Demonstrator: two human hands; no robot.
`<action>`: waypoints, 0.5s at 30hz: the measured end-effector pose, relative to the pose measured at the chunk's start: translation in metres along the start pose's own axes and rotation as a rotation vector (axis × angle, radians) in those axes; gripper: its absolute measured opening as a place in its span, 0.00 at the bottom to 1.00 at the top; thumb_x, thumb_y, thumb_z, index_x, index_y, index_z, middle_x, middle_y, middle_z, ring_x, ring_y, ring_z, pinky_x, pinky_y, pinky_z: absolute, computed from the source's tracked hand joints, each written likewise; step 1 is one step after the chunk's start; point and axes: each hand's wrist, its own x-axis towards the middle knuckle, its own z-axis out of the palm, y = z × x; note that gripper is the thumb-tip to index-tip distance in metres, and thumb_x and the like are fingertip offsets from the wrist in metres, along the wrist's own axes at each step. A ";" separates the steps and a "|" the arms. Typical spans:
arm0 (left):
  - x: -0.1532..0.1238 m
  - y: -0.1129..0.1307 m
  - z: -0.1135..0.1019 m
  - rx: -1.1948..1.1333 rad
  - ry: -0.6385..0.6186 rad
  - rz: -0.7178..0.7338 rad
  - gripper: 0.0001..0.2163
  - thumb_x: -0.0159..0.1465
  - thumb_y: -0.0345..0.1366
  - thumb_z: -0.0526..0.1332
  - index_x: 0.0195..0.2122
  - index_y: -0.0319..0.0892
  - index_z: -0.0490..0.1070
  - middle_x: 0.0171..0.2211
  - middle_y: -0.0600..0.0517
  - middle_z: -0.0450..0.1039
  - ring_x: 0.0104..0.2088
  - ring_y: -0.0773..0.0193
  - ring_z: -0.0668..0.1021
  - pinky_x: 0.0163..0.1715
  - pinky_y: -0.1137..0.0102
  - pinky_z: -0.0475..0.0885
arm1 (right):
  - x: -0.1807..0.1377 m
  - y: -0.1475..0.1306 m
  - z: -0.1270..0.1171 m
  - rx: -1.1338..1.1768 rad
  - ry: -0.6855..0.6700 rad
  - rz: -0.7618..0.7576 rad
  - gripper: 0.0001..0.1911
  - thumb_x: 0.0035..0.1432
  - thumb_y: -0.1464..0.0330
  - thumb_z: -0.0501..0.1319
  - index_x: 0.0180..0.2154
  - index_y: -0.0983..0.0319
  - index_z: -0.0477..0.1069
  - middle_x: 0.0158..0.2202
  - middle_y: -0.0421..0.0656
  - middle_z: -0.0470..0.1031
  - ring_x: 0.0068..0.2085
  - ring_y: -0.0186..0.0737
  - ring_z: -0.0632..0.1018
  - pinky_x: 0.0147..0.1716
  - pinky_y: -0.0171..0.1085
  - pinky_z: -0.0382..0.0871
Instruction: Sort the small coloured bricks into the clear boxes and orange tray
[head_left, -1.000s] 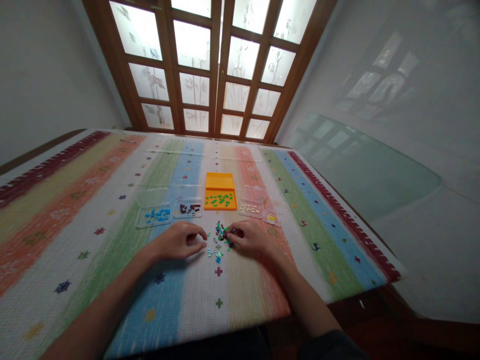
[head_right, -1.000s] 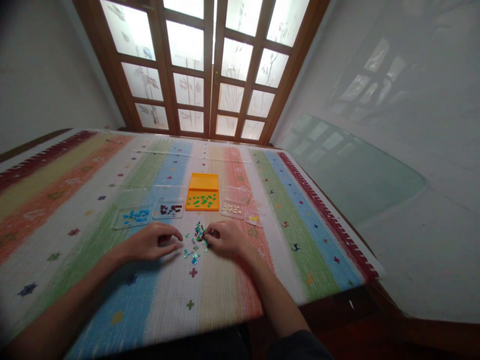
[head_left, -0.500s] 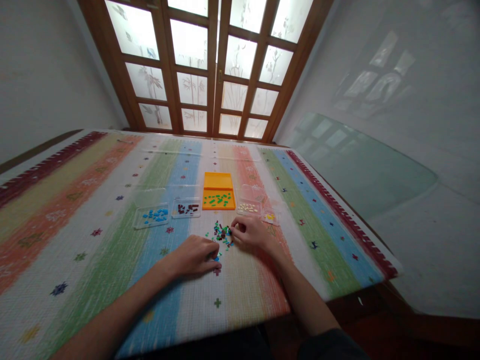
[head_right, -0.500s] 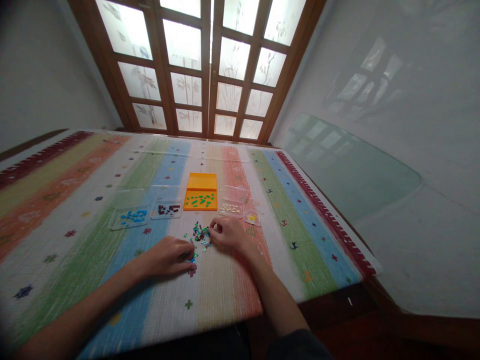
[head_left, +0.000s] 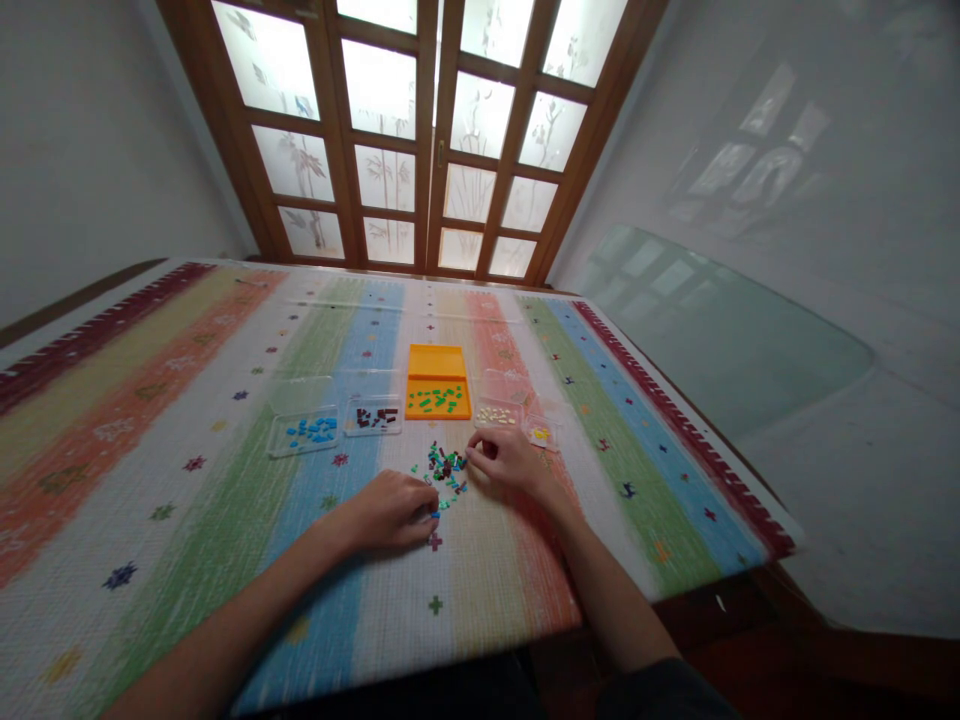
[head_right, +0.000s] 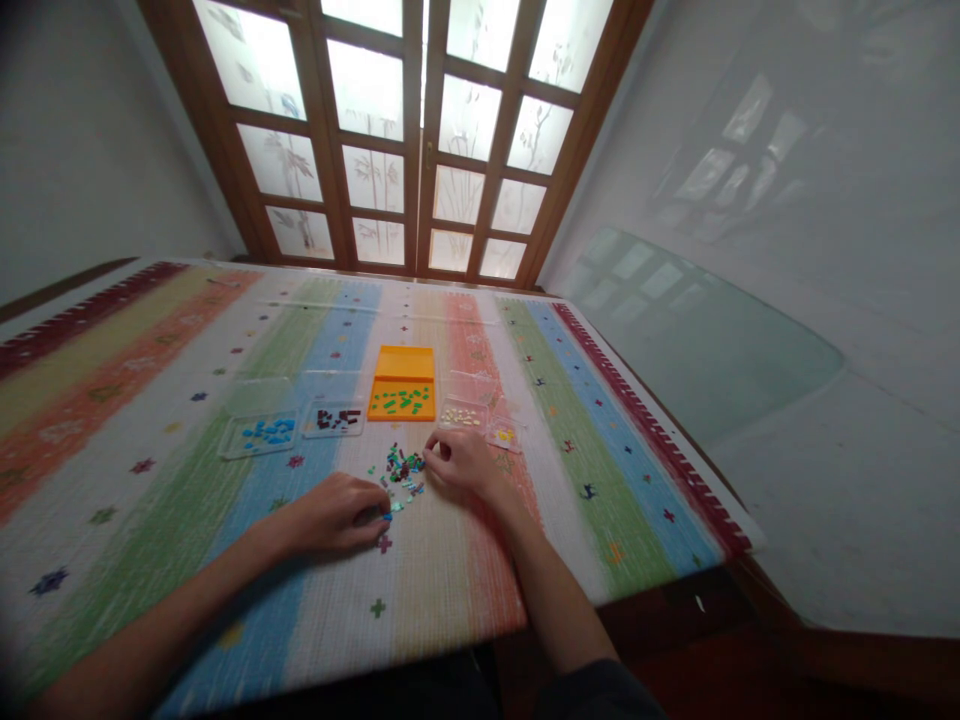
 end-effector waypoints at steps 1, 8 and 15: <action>0.000 -0.001 -0.001 -0.005 0.010 0.004 0.06 0.62 0.34 0.59 0.35 0.41 0.76 0.28 0.51 0.77 0.27 0.64 0.76 0.28 0.73 0.62 | 0.000 0.000 0.000 0.000 0.004 -0.004 0.04 0.54 0.71 0.64 0.30 0.63 0.78 0.21 0.38 0.73 0.23 0.32 0.69 0.27 0.32 0.58; -0.015 -0.025 -0.041 -0.028 0.172 -0.126 0.10 0.62 0.39 0.57 0.37 0.42 0.77 0.19 0.58 0.65 0.21 0.68 0.68 0.27 0.74 0.60 | -0.001 0.002 0.003 -0.015 0.009 -0.015 0.04 0.55 0.70 0.64 0.30 0.63 0.78 0.21 0.38 0.73 0.23 0.32 0.70 0.28 0.32 0.58; -0.057 -0.077 -0.088 -0.009 0.380 -0.382 0.15 0.59 0.47 0.58 0.34 0.40 0.77 0.17 0.59 0.61 0.19 0.69 0.66 0.24 0.74 0.59 | -0.001 0.000 0.003 -0.010 0.004 -0.024 0.04 0.55 0.70 0.64 0.30 0.63 0.77 0.21 0.39 0.73 0.24 0.32 0.70 0.27 0.32 0.58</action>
